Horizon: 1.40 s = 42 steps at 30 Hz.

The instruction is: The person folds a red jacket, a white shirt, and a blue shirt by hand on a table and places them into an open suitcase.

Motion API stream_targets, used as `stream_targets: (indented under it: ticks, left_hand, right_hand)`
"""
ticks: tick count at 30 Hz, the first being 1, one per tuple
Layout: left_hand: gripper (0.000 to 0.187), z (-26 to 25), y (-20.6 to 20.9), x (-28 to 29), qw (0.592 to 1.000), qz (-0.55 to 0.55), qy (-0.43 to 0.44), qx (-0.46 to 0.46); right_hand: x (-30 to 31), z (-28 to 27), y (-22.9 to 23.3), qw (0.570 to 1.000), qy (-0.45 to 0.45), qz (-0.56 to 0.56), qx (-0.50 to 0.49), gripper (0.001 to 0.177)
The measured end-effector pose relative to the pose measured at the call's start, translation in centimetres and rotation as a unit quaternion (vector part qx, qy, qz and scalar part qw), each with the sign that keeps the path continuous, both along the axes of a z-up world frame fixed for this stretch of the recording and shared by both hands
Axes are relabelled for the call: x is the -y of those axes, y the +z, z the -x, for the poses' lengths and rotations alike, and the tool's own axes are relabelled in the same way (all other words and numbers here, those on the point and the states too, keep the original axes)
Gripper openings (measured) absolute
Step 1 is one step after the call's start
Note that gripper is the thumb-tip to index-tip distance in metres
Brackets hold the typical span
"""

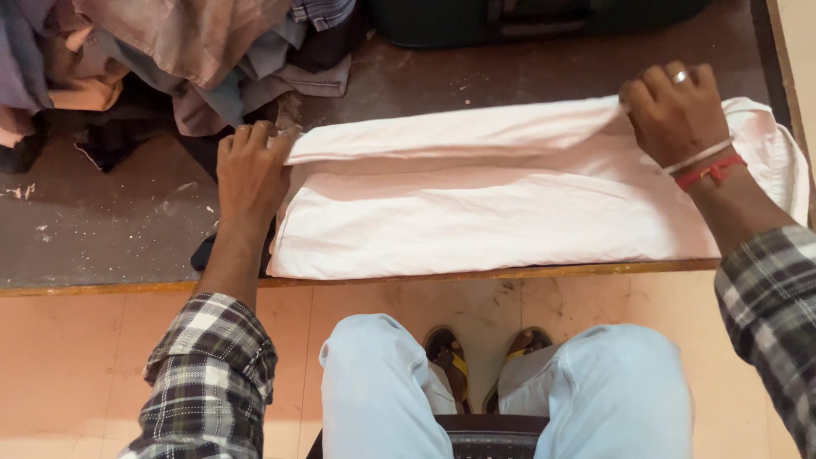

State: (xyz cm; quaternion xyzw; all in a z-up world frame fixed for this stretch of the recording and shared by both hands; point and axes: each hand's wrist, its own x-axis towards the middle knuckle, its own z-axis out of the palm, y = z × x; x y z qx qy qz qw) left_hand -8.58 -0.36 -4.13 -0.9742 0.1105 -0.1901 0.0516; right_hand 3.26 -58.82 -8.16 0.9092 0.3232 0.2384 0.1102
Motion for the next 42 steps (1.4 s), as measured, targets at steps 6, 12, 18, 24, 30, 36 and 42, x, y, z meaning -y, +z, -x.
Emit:
stream_targets:
  ticks: [6, 12, 18, 24, 30, 36, 42]
  left_hand:
    - [0.059, 0.8, 1.2, 1.0, 0.998, 0.020, -0.026, -0.049]
    - [0.066, 1.6, 2.3, 5.3, 0.982, 0.156, 0.011, -0.106]
    - [0.076, 0.3, -2.0, 21.0, 0.974, 0.200, -0.052, -0.091]
    - [0.069, 1.7, -5.4, 22.2, 0.975, 0.184, 0.023, -0.123]
    - [0.066, 1.1, -6.9, 20.4, 0.971, 0.163, 0.061, -0.162]
    - [0.064, 2.4, -6.6, 11.9, 0.969, 0.160, 0.132, -0.138]
    - [0.065, 3.3, -5.9, 10.3, 0.968, 0.142, 0.185, -0.089]
  right_hand:
    - [-2.2, 1.9, 1.1, 0.998, -0.018, 0.012, -0.055, 0.012]
    - [-5.8, 4.7, 3.1, 0.942, 0.000, -0.281, -0.182, 0.042]
    - [-11.7, 6.9, -0.5, 0.938, -0.066, -0.135, -0.311, 0.079]
    - [-12.5, 9.1, -0.7, 0.929, -0.094, -0.210, -0.291, 0.074]
    - [-12.8, 9.3, -0.1, 0.931, -0.089, -0.220, -0.279, 0.072]
    - [-12.9, 9.6, 0.0, 0.928, -0.091, -0.233, -0.277, 0.072]
    - [-12.9, 9.6, 0.2, 0.928, -0.089, -0.234, -0.276, 0.072]
